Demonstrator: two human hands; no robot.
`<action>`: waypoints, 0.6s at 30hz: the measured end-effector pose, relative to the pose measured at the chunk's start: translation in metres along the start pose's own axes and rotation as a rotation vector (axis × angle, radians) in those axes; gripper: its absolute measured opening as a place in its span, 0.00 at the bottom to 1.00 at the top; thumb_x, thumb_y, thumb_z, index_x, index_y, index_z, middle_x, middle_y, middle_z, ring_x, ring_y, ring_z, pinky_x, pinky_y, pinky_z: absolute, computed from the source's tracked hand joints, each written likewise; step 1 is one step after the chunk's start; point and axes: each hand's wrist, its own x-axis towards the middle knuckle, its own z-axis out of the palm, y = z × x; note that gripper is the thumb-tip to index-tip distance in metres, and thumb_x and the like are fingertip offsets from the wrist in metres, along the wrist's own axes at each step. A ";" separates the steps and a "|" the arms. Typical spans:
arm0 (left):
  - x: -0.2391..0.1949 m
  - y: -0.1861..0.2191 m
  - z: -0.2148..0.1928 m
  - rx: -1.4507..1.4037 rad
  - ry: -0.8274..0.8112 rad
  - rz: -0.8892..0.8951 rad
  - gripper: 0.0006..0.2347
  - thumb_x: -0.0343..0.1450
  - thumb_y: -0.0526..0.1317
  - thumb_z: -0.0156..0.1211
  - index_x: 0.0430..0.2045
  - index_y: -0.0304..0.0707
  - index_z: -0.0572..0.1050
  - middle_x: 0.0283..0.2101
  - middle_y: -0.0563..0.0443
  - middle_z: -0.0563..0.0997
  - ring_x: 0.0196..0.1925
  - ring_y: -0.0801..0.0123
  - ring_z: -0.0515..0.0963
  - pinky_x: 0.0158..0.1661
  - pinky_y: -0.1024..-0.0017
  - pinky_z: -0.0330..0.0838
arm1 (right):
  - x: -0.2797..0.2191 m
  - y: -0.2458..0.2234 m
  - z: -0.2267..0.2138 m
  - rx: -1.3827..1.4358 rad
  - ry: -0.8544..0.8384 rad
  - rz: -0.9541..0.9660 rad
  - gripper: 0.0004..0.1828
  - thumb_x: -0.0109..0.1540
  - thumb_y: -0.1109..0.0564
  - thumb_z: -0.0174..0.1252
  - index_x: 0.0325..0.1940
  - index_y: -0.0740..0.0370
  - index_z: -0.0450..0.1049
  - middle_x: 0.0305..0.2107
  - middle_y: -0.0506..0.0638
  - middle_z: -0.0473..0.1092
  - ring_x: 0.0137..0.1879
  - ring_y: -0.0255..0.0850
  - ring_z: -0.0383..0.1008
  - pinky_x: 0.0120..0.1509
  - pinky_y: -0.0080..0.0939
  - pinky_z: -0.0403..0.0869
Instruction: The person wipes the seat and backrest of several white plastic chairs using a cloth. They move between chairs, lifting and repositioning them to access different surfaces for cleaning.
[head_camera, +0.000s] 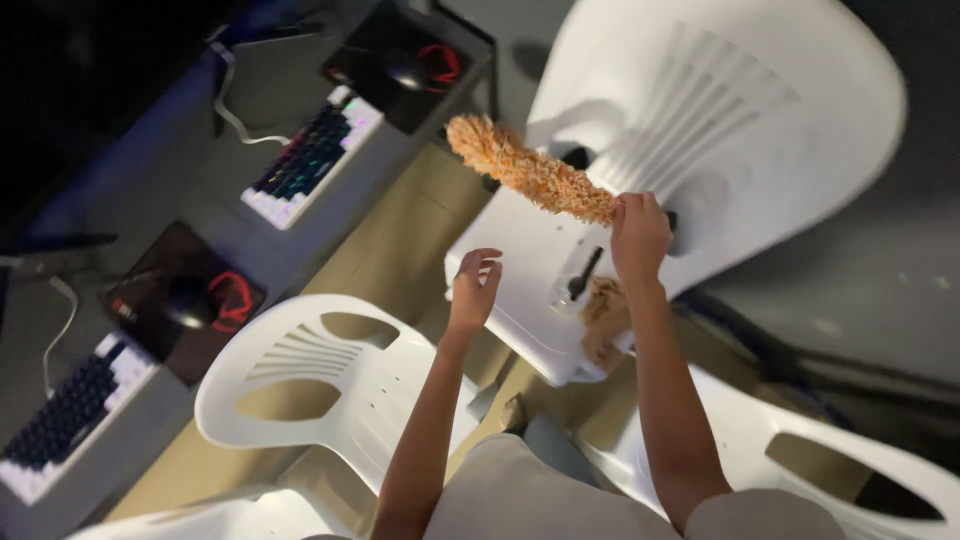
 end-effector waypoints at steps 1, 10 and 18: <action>0.002 0.001 -0.007 -0.001 0.028 -0.006 0.08 0.74 0.34 0.57 0.46 0.35 0.76 0.51 0.44 0.80 0.49 0.62 0.83 0.46 0.67 0.78 | 0.008 -0.018 -0.002 0.013 -0.010 -0.023 0.03 0.69 0.58 0.56 0.45 0.59 0.74 0.41 0.55 0.70 0.46 0.57 0.72 0.49 0.56 0.70; 0.021 -0.054 -0.084 -0.387 0.144 -0.016 0.19 0.80 0.40 0.53 0.66 0.33 0.61 0.53 0.49 0.81 0.46 0.67 0.84 0.45 0.73 0.77 | -0.008 -0.178 0.129 0.673 -0.313 -0.161 0.06 0.69 0.62 0.54 0.50 0.63 0.71 0.43 0.61 0.71 0.48 0.62 0.74 0.51 0.57 0.73; 0.026 -0.161 -0.235 -0.147 0.557 -0.094 0.23 0.76 0.33 0.59 0.66 0.31 0.61 0.54 0.41 0.78 0.50 0.68 0.81 0.46 0.71 0.78 | -0.044 -0.355 0.240 0.985 -0.472 -0.175 0.10 0.68 0.57 0.58 0.50 0.65 0.72 0.41 0.59 0.72 0.47 0.54 0.76 0.52 0.51 0.74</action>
